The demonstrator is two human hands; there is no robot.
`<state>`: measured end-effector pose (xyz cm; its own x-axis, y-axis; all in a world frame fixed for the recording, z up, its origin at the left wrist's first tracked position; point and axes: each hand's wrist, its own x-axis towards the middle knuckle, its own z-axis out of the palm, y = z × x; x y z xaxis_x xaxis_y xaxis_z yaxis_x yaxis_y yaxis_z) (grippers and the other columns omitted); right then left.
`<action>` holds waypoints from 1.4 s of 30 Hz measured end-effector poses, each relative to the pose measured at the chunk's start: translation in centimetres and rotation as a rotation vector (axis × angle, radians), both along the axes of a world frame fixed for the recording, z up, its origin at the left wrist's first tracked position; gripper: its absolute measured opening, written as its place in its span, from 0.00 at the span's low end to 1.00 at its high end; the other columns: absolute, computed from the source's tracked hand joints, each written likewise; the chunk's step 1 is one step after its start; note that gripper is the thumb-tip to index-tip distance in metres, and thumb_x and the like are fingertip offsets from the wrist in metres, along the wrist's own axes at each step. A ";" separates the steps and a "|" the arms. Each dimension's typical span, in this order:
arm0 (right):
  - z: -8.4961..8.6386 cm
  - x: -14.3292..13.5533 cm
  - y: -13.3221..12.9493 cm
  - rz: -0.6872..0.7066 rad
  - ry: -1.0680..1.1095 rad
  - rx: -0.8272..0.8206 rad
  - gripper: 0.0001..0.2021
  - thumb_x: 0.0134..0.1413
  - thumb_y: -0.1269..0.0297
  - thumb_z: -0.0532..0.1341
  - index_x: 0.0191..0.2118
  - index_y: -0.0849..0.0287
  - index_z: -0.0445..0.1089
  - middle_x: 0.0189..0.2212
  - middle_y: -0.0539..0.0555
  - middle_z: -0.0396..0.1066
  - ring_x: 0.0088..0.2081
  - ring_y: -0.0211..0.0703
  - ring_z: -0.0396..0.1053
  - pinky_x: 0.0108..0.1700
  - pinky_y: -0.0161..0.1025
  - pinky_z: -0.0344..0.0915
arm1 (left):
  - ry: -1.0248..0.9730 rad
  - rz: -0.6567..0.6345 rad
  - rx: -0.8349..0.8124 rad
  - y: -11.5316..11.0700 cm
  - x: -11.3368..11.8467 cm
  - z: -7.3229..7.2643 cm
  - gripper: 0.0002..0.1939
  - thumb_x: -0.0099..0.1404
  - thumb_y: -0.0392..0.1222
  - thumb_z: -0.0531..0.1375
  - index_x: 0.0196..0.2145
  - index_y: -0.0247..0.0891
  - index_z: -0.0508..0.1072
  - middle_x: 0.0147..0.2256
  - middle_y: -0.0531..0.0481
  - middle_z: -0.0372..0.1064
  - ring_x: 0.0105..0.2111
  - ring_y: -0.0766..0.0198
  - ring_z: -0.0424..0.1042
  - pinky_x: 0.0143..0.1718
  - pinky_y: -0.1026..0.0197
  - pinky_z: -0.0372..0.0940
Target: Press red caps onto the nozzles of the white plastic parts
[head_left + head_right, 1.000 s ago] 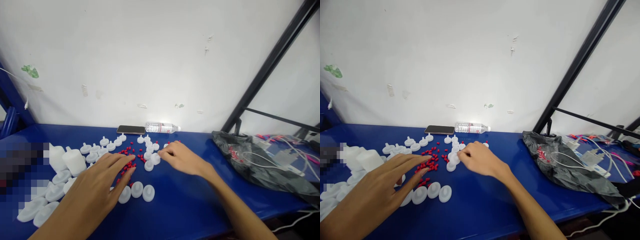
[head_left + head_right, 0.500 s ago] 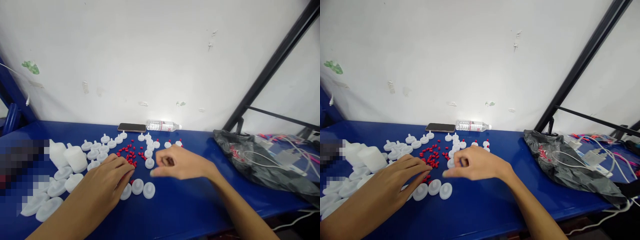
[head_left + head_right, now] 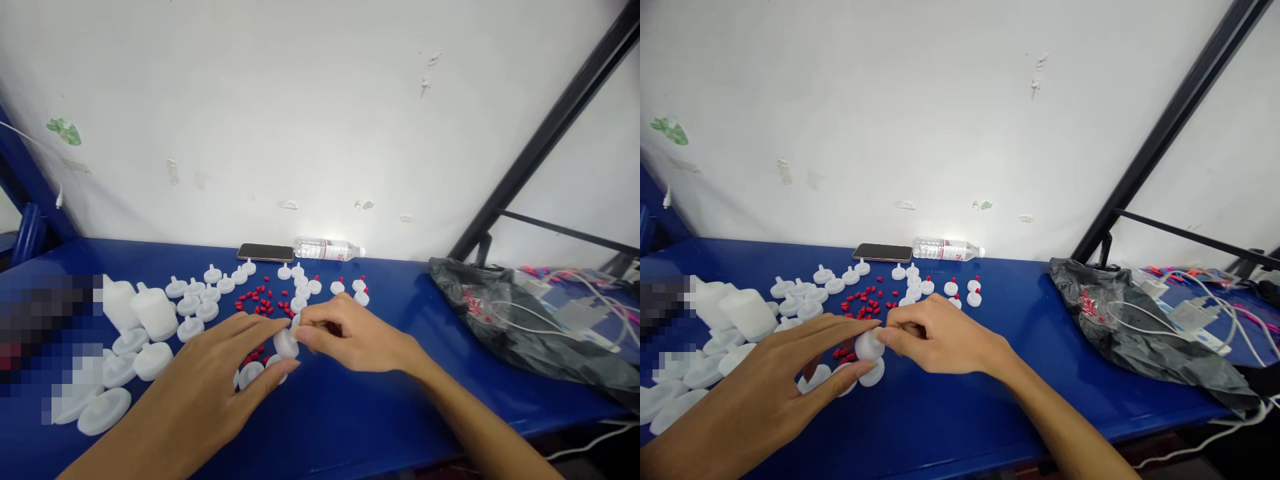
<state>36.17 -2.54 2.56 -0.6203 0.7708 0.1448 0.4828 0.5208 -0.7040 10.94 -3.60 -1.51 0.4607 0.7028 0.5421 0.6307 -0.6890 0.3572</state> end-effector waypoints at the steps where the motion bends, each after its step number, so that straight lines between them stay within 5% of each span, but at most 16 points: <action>1: -0.1 -0.1 0.0 0.008 0.020 0.004 0.19 0.76 0.54 0.60 0.31 0.57 0.68 0.21 0.42 0.57 0.23 0.33 0.53 0.28 0.36 0.49 | -0.016 0.008 -0.006 0.0 0.0 0.2 0.22 0.76 0.65 0.59 0.52 0.52 0.84 0.45 0.54 0.87 0.28 0.60 0.81 0.34 0.57 0.77; 5: -1.3 -0.9 0.1 -0.055 0.037 0.086 0.26 0.84 0.52 0.47 0.41 0.58 0.77 0.22 0.44 0.63 0.25 0.35 0.64 0.34 0.35 0.59 | -0.084 0.114 0.048 0.1 -0.9 1.5 0.23 0.74 0.67 0.58 0.50 0.51 0.84 0.42 0.55 0.87 0.18 0.65 0.72 0.26 0.60 0.72; 9: -3.3 -1.7 0.6 -0.119 -0.208 0.378 0.14 0.81 0.61 0.56 0.52 0.57 0.80 0.41 0.52 0.81 0.36 0.39 0.75 0.35 0.37 0.57 | -0.075 0.223 0.084 0.6 -2.1 2.6 0.23 0.72 0.67 0.57 0.50 0.52 0.83 0.34 0.56 0.84 0.15 0.64 0.69 0.25 0.57 0.69; 13: -4.7 -2.5 0.8 -0.009 -0.442 0.478 0.16 0.80 0.63 0.58 0.65 0.49 0.75 0.54 0.51 0.80 0.35 0.36 0.73 0.28 0.39 0.50 | -0.063 0.273 0.067 1.0 -2.8 2.8 0.23 0.70 0.68 0.57 0.49 0.54 0.81 0.31 0.58 0.81 0.16 0.62 0.69 0.25 0.56 0.66; 20: -5.0 -3.3 0.6 -0.008 -0.569 0.508 0.14 0.81 0.59 0.57 0.60 0.48 0.78 0.50 0.48 0.79 0.31 0.35 0.69 0.26 0.40 0.47 | -0.027 0.284 0.068 0.9 -3.0 2.4 0.24 0.73 0.66 0.53 0.52 0.54 0.80 0.39 0.58 0.85 0.18 0.63 0.71 0.28 0.57 0.67; 23: -5.2 -3.2 0.7 -0.011 -0.587 0.526 0.13 0.81 0.58 0.57 0.59 0.50 0.77 0.48 0.48 0.78 0.31 0.35 0.70 0.25 0.41 0.45 | 0.032 0.273 0.084 1.1 -3.0 1.9 0.23 0.75 0.61 0.52 0.56 0.53 0.78 0.46 0.58 0.86 0.33 0.57 0.83 0.35 0.60 0.72; 27: -5.1 -2.8 0.8 -0.015 -0.605 0.565 0.11 0.80 0.63 0.58 0.57 0.52 0.78 0.49 0.50 0.78 0.31 0.35 0.70 0.25 0.41 0.45 | 0.052 0.257 0.120 1.6 -3.2 1.1 0.22 0.75 0.61 0.53 0.58 0.54 0.77 0.50 0.58 0.85 0.49 0.52 0.85 0.40 0.60 0.75; 36: -4.7 -3.1 0.9 -0.050 -0.572 0.531 0.16 0.81 0.57 0.58 0.64 0.50 0.74 0.54 0.52 0.79 0.34 0.36 0.75 0.25 0.39 0.46 | 0.094 0.240 0.074 2.1 -3.7 0.7 0.22 0.77 0.62 0.53 0.60 0.56 0.75 0.52 0.57 0.84 0.52 0.51 0.84 0.46 0.57 0.75; 42: -5.7 -3.5 1.0 -0.055 -0.586 0.570 0.17 0.81 0.57 0.57 0.66 0.51 0.74 0.49 0.53 0.79 0.34 0.37 0.75 0.25 0.40 0.46 | 0.090 0.231 0.061 2.2 -4.0 0.6 0.23 0.77 0.63 0.54 0.61 0.55 0.76 0.51 0.53 0.84 0.52 0.46 0.83 0.49 0.52 0.75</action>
<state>32.70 -1.50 -3.09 -0.6802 0.7085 0.1880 0.7257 0.6871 0.0358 6.96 -1.38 -0.88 0.3397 0.7625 0.5506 0.8016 -0.5410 0.2546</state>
